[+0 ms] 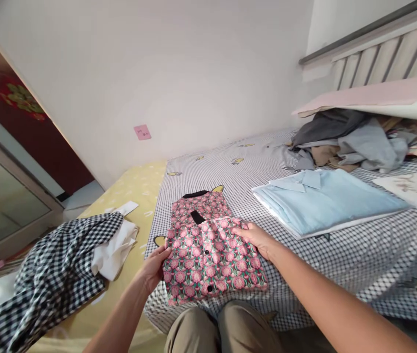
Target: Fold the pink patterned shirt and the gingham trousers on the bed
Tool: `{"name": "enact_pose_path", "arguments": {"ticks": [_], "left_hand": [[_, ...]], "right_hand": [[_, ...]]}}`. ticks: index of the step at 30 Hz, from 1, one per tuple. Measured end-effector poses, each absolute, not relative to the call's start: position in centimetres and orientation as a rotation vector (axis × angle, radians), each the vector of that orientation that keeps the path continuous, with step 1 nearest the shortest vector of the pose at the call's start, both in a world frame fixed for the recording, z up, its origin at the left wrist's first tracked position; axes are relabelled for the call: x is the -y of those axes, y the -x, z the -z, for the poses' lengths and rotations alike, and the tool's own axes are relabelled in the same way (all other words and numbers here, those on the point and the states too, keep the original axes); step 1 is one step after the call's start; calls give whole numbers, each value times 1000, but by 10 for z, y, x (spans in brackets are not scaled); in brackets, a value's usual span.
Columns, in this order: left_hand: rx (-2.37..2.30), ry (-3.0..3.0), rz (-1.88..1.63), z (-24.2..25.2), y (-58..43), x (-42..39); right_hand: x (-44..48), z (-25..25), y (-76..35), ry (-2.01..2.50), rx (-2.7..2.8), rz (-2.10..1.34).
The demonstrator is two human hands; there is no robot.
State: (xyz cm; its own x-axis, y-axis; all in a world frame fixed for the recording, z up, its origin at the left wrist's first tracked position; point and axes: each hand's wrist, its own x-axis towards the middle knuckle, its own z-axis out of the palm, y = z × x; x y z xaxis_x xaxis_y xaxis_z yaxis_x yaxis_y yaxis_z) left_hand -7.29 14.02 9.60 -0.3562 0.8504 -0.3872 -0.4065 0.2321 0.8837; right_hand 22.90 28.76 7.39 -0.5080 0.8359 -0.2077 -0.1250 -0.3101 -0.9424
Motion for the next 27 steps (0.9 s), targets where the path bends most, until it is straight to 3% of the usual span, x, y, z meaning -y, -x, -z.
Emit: {"name": "enact_pose_path", "arguments": {"ticks": [5, 9, 11, 13, 18, 22, 27], "left_hand": [[-1405, -413, -1432, -93, 69, -130], [-1417, -409, -1403, -94, 65, -123], [-1411, -422, -1409, -93, 63, -123], [-1404, -443, -1414, -92, 61, -124], [-1441, -492, -1369, -84, 60, -111], [-1469, -545, -1322, -72, 52, -83], [-1522, -647, -1409, -60, 36, -60]], "right_hand": [[-297, -74, -222, 1054, 1539, -1632], [-304, -102, -213, 1379, 1969, -818], [-299, -118, -201, 1350, 2110, -401], [-287, -126, -182, 1173, 2271, -204], [-252, -93, -139, 1072, 2754, -249], [-246, -62, -131, 1168, 2784, -138], [-252, -58, -135, 1150, 2817, -160]]}}
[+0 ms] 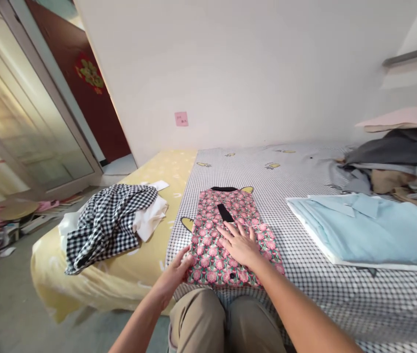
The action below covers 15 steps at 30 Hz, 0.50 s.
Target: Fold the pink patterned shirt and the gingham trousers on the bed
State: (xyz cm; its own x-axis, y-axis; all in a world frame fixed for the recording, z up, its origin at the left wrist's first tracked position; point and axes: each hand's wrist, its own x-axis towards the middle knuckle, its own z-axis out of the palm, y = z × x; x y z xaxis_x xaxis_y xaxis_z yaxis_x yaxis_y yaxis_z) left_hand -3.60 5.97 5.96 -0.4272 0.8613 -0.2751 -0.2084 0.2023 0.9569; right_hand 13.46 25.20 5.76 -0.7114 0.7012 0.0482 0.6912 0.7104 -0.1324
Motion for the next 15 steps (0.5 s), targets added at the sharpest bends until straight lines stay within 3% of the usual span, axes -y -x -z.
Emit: {"name": "enact_pose_path", "arguments": {"ticks": [15], "left_hand": [[-2085, -769, -1324, -49, 25, -77]], "right_hand": [[-247, -60, -136, 1076, 2742, -170]]}}
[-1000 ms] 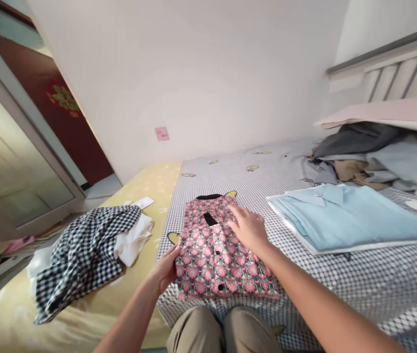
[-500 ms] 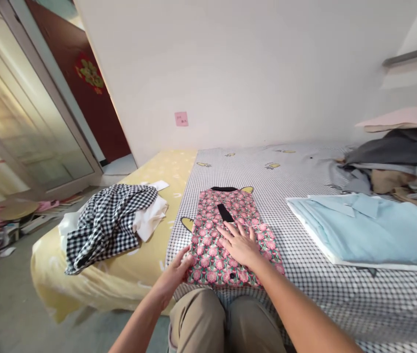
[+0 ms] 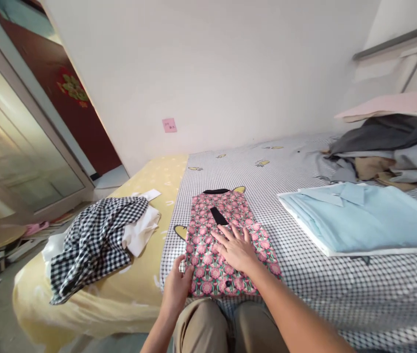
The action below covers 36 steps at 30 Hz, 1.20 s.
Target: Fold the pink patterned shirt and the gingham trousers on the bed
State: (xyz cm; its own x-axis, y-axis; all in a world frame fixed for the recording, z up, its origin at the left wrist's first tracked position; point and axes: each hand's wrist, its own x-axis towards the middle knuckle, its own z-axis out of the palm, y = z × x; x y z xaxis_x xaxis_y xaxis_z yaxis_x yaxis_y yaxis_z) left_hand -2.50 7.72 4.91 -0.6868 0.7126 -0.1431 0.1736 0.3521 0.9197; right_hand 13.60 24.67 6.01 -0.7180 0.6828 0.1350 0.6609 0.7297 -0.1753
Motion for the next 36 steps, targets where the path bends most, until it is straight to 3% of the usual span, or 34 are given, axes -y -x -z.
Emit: {"name": "enact_pose_path", "arguments": {"ticks": [4, 7, 10, 13, 17, 21, 26, 30, 32, 36], "left_hand": [[-2666, -936, -1032, -69, 34, -71], [-3023, -1409, -1043, -91, 35, -81], [-2925, -1982, -1078, -108, 21, -108], [-2589, -2290, -857, -108, 4, -139], [-2364, -2199, -513, -80, 0, -164], [-2388, -2123, -444, -56, 9, -169], [-2479, -2089, -340, -58, 8, -172], [-2526, -2003, -77, -70, 0, -175], [-2536, -1966, -11, -75, -4, -175], [-2537, -1928, 18, -81, -7, -175]], "right_hand": [[-247, -59, -137, 1045, 2713, -206], [-247, -59, -136, 1006, 2681, -235], [-247, -62, -135, 1014, 2684, -276], [-248, -62, -135, 1037, 2695, -285], [-246, -58, -135, 1011, 2661, -258], [-246, -59, -135, 1004, 2620, -351], [-267, -68, -143, 946, 2318, -1030], [-283, -75, -157, 746, 1542, -1606], [-285, -82, -166, 731, 1298, -1625], [-280, -91, -194, 893, 1070, -1328]]}}
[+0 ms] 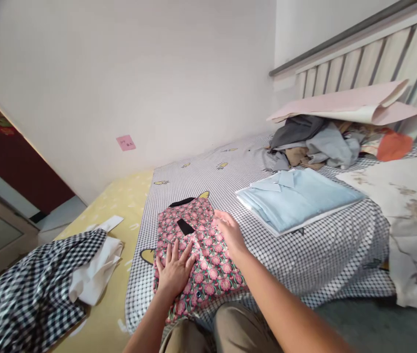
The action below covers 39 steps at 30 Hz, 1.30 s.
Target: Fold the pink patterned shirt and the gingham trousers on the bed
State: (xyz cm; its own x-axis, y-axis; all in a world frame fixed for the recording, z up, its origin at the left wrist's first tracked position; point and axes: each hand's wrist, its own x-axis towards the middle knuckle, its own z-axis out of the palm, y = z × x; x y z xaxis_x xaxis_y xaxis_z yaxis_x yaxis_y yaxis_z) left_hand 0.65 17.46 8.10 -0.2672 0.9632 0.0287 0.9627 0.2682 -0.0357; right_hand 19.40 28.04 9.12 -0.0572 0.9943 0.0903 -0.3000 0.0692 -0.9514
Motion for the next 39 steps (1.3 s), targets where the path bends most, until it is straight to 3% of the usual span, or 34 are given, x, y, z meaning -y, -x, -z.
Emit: {"name": "enact_pose_path", "arguments": {"ticks": [8, 22, 30, 39], "left_hand": [[2489, 1881, -55, -83, -6, -178], [2445, 1802, -41, -80, -10, -174], [2438, 1776, -5, -77, -14, -172], [2390, 1773, 43, -76, -17, -169]], "right_hand": [[-275, -63, -262, 1267, 1113, -1043], [-303, -65, -214, 1536, 1460, -743], [-298, -70, -229, 1366, 1394, -966], [-194, -33, -299, 1320, 1238, -1353]]}}
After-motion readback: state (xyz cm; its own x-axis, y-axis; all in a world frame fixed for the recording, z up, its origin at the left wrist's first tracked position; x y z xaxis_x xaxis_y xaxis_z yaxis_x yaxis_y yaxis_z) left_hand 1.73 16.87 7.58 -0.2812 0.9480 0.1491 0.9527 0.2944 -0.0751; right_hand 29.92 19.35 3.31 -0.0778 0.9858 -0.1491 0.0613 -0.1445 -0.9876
